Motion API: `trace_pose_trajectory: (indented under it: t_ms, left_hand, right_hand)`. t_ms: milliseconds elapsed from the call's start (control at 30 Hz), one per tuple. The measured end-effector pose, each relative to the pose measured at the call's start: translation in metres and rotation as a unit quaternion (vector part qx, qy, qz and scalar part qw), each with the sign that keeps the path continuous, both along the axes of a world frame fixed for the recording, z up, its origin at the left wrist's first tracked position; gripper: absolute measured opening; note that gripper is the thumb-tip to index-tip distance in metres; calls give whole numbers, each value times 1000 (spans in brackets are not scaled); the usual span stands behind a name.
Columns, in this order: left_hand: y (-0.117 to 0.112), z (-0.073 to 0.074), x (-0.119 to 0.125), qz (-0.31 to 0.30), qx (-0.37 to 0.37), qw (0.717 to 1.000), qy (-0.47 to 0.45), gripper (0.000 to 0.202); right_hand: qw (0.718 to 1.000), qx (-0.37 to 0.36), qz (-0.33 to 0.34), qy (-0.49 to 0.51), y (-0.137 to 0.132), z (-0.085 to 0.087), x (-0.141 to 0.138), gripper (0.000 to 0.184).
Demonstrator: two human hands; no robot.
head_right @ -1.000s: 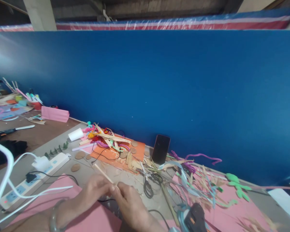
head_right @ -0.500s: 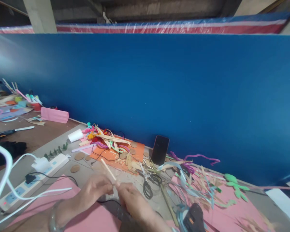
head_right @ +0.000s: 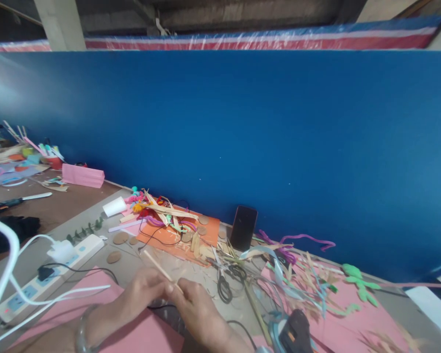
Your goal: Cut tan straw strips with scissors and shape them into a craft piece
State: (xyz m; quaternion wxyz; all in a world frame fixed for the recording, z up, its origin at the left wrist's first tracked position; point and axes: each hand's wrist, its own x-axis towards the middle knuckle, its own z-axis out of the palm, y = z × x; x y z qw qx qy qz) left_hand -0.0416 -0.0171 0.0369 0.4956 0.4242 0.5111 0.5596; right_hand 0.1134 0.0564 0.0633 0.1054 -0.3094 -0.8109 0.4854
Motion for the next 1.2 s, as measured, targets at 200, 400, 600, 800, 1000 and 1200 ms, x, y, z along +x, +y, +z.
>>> trace_pose_trajectory:
  t_ms: [200,400,600,800,1000,1200]
  left_hand:
    - [-3,9,3,-40,13,999,-2,42]
    - [-4,9,-1,-9,13,998,57,35]
    - [2,1,-8,36,22,999,25,33]
    - [2,-3,-4,25,12,1000,9,32]
    - [1,-1,2,-52,14,998,-19,39]
    - [0,0,-1,-55,13,998,29,37]
  right_hand:
    - [1000,-27,10,6,-4,0,-2,58]
    - [996,-88,-13,14,2,13,3,58]
    - [981,-139,-110,80,25,16,16,57]
    - [1000,-17,-14,19,18,1,7,53]
    - [1000,-24,14,12,-2,-1,-1,57]
    - [997,-76,-9,17,-1,4,-1,59]
